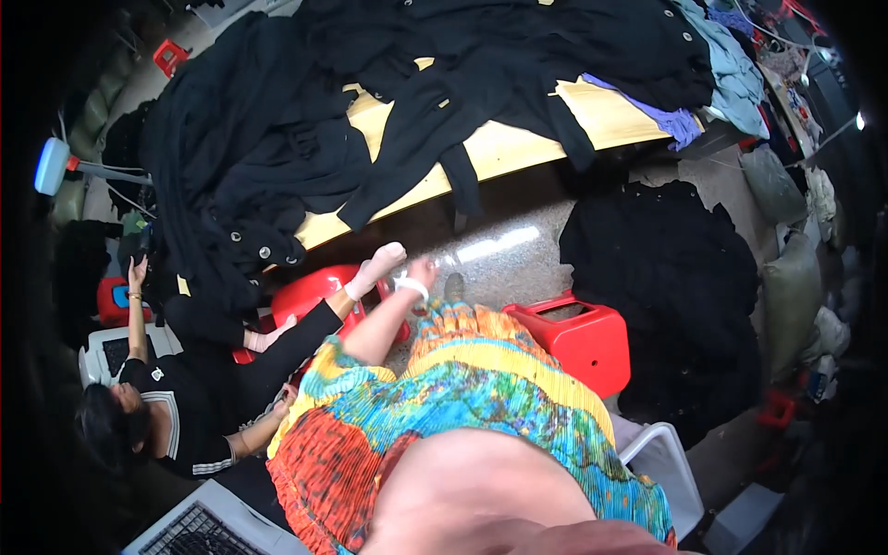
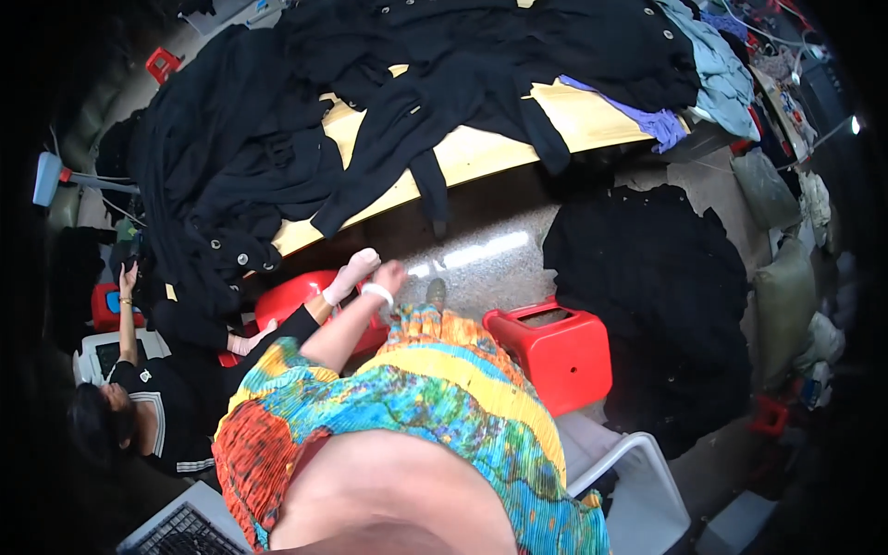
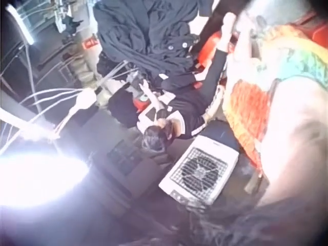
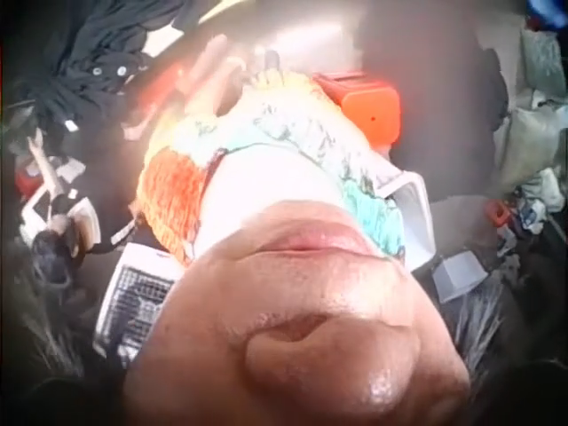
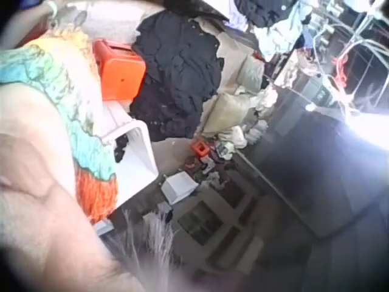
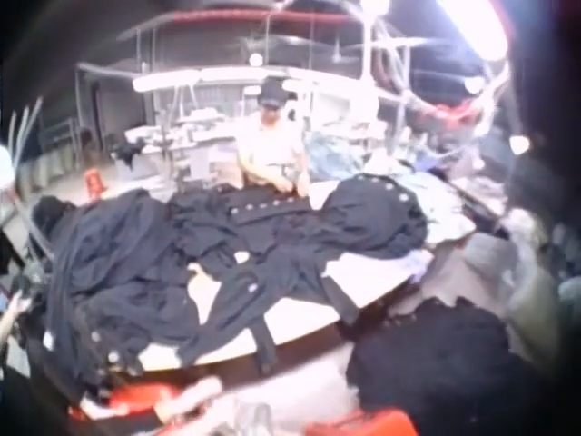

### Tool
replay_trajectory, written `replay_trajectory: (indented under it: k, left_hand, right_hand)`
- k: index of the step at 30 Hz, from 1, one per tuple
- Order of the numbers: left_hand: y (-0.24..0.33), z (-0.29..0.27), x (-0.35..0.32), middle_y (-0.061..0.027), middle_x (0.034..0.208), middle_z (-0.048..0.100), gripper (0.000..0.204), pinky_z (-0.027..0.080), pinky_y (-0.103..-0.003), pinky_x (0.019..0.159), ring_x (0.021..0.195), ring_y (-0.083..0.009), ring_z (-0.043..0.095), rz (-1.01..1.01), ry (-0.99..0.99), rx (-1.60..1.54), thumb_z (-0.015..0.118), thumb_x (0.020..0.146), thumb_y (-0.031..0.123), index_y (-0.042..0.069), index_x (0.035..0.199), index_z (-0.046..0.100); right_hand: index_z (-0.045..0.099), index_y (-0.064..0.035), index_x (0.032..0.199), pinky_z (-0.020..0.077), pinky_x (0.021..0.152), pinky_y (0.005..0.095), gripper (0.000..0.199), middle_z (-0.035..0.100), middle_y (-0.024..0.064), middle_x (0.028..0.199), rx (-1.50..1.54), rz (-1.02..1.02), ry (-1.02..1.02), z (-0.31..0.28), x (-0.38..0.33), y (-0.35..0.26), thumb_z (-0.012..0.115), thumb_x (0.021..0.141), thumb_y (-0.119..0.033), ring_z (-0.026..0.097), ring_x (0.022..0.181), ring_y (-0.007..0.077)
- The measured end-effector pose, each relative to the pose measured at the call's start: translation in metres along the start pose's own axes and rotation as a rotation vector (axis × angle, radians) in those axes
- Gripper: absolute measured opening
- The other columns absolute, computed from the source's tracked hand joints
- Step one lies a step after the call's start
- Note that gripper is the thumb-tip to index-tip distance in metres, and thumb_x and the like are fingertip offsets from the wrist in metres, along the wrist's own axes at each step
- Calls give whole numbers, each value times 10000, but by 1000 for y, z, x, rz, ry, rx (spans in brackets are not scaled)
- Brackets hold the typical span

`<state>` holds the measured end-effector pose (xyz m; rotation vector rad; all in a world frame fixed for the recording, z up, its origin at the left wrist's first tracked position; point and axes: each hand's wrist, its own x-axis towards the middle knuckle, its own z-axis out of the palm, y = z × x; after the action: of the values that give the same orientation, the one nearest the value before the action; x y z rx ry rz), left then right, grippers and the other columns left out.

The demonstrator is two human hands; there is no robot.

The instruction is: Attaching metal eyelets to black garment components by hand in a textile manufacturing setting.

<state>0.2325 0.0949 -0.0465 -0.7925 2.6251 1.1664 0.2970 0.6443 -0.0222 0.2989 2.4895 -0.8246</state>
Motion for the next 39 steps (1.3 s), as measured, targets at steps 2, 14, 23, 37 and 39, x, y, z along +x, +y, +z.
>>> replay_trajectory:
  k: [2,14,23,37,39]
  left_hand:
    - [35,-27,46,-152,823,593,211,451,-352,707,792,-295,574,132,201,-152,552,735,204,50,879,560]
    - [130,-103,225,-173,1086,439,455,385,-381,854,993,-323,461,94,337,48,601,720,239,55,1100,431]
    - [140,-93,237,-200,1229,263,671,347,-409,896,1113,-369,301,25,207,312,658,663,250,96,1207,298]
    - [169,-118,297,-194,918,504,196,445,-414,736,815,-361,536,-288,222,391,493,685,66,75,881,499]
    - [191,-129,327,-191,884,514,163,439,-425,692,782,-368,527,-129,426,287,511,708,110,63,863,496]
  right_hand:
    - [528,-31,941,414,652,346,335,560,137,827,-41,15,-61,-16,11,-15,461,805,-330,538,759,259]
    - [545,-5,882,439,602,247,248,573,62,739,77,-136,-403,-16,117,-280,480,831,-239,549,687,117]
    - [537,-13,777,435,562,292,239,568,98,649,-190,-724,-140,-38,340,-461,486,800,-245,558,581,181]
    - [442,-26,1143,366,887,354,565,478,171,1126,-165,-523,-194,7,557,-669,513,750,-427,454,1054,286]
    - [480,-53,1108,390,858,342,496,516,152,1082,-124,-500,-190,18,564,-668,565,729,-360,489,1013,270]
